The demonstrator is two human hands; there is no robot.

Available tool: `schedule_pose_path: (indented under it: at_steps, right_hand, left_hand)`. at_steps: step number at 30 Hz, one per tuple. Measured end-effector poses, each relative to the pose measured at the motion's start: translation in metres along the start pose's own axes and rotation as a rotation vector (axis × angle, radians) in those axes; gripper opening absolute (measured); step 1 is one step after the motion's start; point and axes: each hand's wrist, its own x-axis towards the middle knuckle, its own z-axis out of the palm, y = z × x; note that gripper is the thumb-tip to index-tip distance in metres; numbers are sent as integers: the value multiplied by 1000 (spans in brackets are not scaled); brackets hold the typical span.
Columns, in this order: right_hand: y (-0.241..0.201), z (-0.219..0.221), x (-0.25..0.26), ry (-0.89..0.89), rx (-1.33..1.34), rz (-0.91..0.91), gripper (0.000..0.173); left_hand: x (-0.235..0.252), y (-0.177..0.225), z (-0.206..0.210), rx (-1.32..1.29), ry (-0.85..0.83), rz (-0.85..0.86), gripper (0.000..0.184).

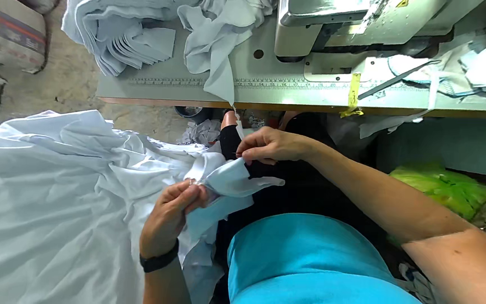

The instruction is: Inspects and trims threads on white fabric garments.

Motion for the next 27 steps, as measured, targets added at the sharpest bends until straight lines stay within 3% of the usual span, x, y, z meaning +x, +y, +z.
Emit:
schedule_pose_path:
  at_steps: [4, 7, 9, 12, 15, 17, 20, 24, 27]
  right_hand:
    - [9, -2, -14, 184, -587, -389, 14]
    - [4, 12, -21, 386, -795, -437, 17]
    - [-8, 34, -26, 362, -766, -465, 18]
    - [-7, 78, -30, 111, -681, -401, 20]
    - [-10, 88, -35, -151, -514, -381, 19]
    - [-25, 66, -37, -132, -250, -455, 19]
    - [-57, 19, -33, -2, 60, -433, 16]
    - [-63, -4, -3, 235, 68, -401, 17]
    - [-55, 16, 18, 224, -20, -366, 18]
  left_hand:
    - [3, 6, -13, -125, -101, 8, 27]
    - [33, -8, -9, -112, 48, 27, 28]
    - [55, -26, 6, 48, 206, -15, 32]
    - [79, -43, 33, -14, 112, -126, 42]
    - [77, -33, 42, -50, 143, -34, 38]
    - [56, -20, 30, 189, 43, 63, 29]
    - [22, 2, 17, 378, -187, -25, 26]
    - [0, 14, 17, 376, -199, -8, 27]
    - [-7, 18, 22, 333, -237, 10, 27]
